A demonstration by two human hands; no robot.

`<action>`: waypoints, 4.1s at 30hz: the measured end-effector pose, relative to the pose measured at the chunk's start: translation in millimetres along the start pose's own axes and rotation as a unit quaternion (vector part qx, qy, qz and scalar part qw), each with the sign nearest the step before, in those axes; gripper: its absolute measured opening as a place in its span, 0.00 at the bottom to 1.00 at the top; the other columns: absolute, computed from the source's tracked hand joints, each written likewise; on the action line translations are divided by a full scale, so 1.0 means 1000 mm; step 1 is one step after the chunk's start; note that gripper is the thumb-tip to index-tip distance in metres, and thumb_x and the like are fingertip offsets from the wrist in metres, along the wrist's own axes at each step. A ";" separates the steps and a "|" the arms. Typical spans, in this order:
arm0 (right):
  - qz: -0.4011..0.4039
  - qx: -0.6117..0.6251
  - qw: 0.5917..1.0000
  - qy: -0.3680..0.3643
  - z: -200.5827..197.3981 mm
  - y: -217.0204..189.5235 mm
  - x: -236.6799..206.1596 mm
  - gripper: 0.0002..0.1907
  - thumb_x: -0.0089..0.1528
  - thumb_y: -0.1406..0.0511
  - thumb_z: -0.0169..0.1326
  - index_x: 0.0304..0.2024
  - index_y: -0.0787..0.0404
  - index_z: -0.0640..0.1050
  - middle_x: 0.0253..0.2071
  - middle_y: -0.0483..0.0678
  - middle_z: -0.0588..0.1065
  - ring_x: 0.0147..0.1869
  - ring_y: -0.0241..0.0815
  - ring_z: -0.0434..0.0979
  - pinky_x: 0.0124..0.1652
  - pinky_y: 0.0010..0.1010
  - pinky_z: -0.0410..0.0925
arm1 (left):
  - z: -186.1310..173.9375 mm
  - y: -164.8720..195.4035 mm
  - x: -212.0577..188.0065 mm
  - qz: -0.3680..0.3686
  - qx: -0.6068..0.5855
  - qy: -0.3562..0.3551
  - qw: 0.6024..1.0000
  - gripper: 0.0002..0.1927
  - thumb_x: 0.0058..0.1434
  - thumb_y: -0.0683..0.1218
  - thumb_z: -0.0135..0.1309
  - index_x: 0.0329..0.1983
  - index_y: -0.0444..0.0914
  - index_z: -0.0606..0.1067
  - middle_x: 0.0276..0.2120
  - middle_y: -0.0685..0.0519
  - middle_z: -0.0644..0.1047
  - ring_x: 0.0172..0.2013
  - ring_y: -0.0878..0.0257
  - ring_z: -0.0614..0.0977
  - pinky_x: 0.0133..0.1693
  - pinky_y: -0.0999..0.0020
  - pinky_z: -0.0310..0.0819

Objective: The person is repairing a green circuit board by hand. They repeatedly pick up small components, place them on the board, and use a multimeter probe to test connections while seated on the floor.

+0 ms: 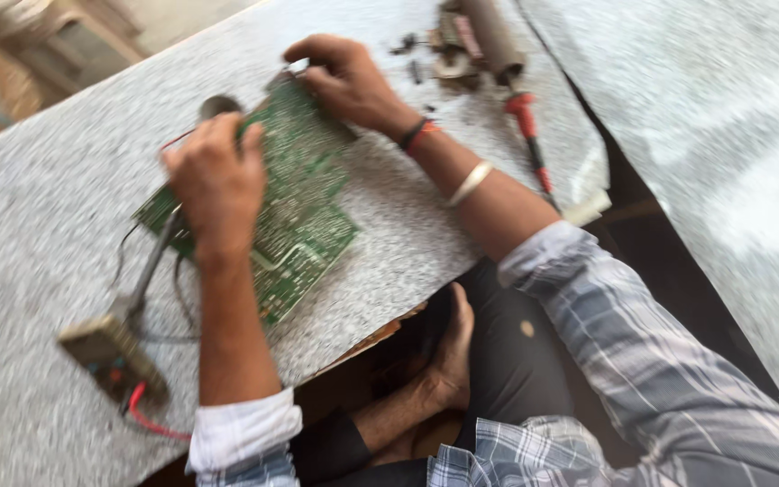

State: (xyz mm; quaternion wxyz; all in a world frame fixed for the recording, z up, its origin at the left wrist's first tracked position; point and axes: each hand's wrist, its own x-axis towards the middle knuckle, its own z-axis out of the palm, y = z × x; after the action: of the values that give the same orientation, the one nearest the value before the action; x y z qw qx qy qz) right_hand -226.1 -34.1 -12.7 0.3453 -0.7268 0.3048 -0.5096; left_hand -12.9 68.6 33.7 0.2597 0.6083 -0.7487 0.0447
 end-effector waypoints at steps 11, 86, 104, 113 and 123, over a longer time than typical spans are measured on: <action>0.179 0.235 0.953 0.067 -0.025 -0.010 0.002 0.16 0.68 0.66 0.46 0.46 0.65 0.84 0.28 0.39 0.71 0.28 0.26 0.66 0.27 0.21 0.64 | 0.017 0.023 0.001 0.025 0.009 -0.061 0.998 0.13 0.73 0.52 0.59 0.49 0.39 0.81 0.43 0.46 0.84 0.40 0.53 0.83 0.54 0.50 0.65; 0.263 0.349 0.899 0.011 -0.014 -0.009 0.000 0.13 0.65 0.68 0.48 0.47 0.68 0.80 0.34 0.44 0.72 0.34 0.30 0.69 0.36 0.23 0.69 | -0.002 0.025 -0.003 0.044 -0.040 -0.001 0.998 0.15 0.68 0.55 0.61 0.44 0.38 0.81 0.34 0.49 0.82 0.35 0.56 0.83 0.48 0.52 0.68; 0.278 0.332 0.901 -0.017 -0.014 -0.003 0.002 0.11 0.61 0.67 0.47 0.35 0.67 0.80 0.31 0.47 0.73 0.32 0.34 0.73 0.38 0.27 0.77 | 0.006 0.021 0.004 0.032 -0.036 -0.016 0.999 0.15 0.67 0.54 0.61 0.45 0.38 0.81 0.33 0.48 0.82 0.32 0.56 0.82 0.46 0.53 0.69; 0.268 0.338 0.902 -0.005 -0.013 0.001 0.005 0.11 0.63 0.66 0.44 0.31 0.64 0.76 0.30 0.46 0.72 0.32 0.35 0.70 0.36 0.27 0.70 | 0.005 0.024 0.004 0.039 -0.034 -0.008 0.999 0.15 0.67 0.54 0.61 0.45 0.38 0.81 0.33 0.48 0.82 0.33 0.56 0.82 0.47 0.53 0.69; 0.315 0.296 0.901 -0.024 -0.011 -0.015 0.007 0.11 0.61 0.65 0.45 0.32 0.63 0.77 0.30 0.46 0.74 0.30 0.34 0.74 0.34 0.27 0.73 | 0.005 0.024 0.004 0.034 -0.042 -0.014 0.998 0.15 0.67 0.54 0.61 0.45 0.38 0.81 0.32 0.48 0.82 0.32 0.57 0.81 0.45 0.54 0.69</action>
State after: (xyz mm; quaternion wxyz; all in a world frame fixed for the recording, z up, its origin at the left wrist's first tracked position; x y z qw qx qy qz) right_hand -232.8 -33.2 5.4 0.6946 -0.4686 0.3447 -0.4233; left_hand -37.1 69.4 36.6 0.2725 0.5720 -0.7735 0.0132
